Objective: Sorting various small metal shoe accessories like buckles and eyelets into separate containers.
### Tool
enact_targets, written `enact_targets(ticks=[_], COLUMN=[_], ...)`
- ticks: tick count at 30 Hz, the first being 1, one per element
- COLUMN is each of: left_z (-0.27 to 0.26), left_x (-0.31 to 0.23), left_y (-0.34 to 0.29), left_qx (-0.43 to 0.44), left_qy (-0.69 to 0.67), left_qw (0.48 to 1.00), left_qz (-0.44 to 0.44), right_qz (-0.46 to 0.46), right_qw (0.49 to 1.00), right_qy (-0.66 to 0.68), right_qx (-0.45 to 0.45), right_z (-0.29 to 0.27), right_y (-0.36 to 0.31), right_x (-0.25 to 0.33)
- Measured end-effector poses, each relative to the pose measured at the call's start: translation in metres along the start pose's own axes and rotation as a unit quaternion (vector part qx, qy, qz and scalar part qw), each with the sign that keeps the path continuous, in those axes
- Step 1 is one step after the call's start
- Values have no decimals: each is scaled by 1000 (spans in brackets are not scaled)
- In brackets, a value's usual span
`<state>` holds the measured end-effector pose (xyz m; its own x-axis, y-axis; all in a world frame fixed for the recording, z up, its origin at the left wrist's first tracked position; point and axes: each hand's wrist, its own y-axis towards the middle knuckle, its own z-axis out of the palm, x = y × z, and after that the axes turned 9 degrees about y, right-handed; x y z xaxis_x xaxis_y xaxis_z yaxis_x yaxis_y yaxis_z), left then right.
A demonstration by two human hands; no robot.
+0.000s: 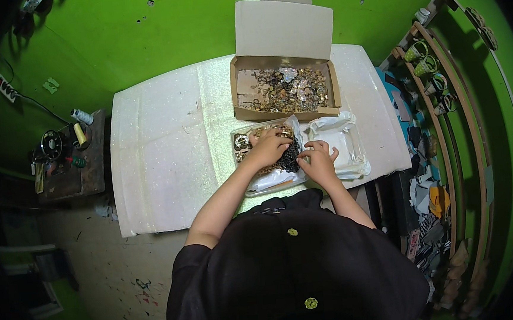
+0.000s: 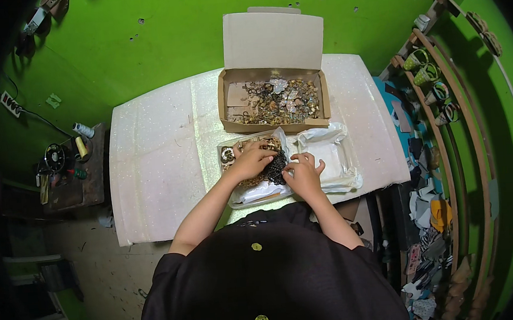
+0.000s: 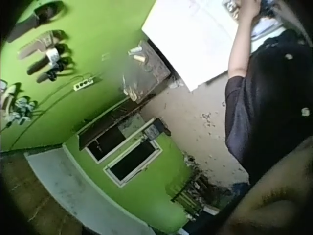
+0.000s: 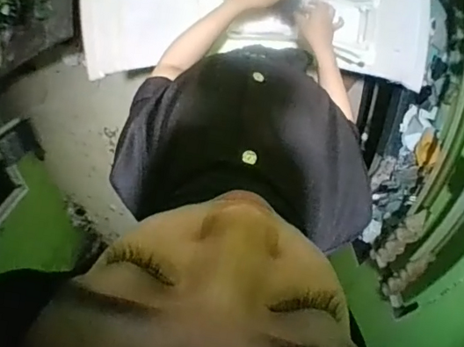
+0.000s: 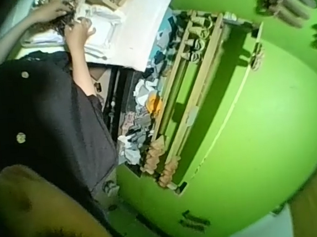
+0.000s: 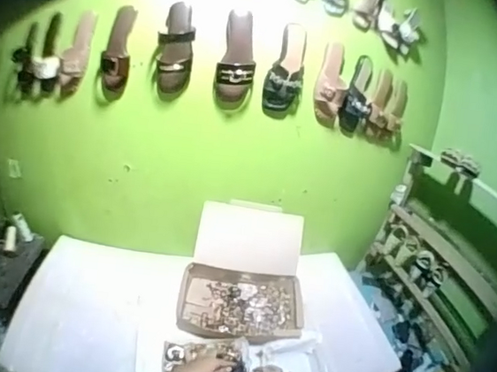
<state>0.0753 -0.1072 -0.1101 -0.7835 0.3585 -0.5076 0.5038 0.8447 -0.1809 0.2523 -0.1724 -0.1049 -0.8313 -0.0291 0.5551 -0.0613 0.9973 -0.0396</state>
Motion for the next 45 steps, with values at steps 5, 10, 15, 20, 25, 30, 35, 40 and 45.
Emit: enact_targets(ticks=[5,10,15,20,25,30,35,40,45], left_z=[11,5,0,4,2,-3,-10,-24,-22], left_x=[3,7,14,18,21,21,21,18,34], left_y=[-1,-3,-5,-10,-13,-15,-16,-8,4], left_qx=[-35,-66,-80,-107,-124,-127,-151,-194,-211], left_qy=[53,40,56,31,9,-1,24,68,111], left_qw=[998,997,995,993,991,991,987,978,970], left_qz=[-3,-11,-28,-41,-39,-47,-51,-29,-51], right_qz=[-13,-75,-108,-104,-65,-73,-74,-63,-57], right_qw=[999,995,991,991,993,993,994,995,996], right_qy=[-5,-25,-39,-87,-82,-58,-21,-77,-24], right_qx=[-42,-67,-64,-10,-48,-69,-75,-29,-61], right_z=[3,7,17,24,31,36,24,31,12], right_y=[1,1,9,8,1,8,1,-3,14], right_x=[1,10,15,7,-7,4,17,9,27])
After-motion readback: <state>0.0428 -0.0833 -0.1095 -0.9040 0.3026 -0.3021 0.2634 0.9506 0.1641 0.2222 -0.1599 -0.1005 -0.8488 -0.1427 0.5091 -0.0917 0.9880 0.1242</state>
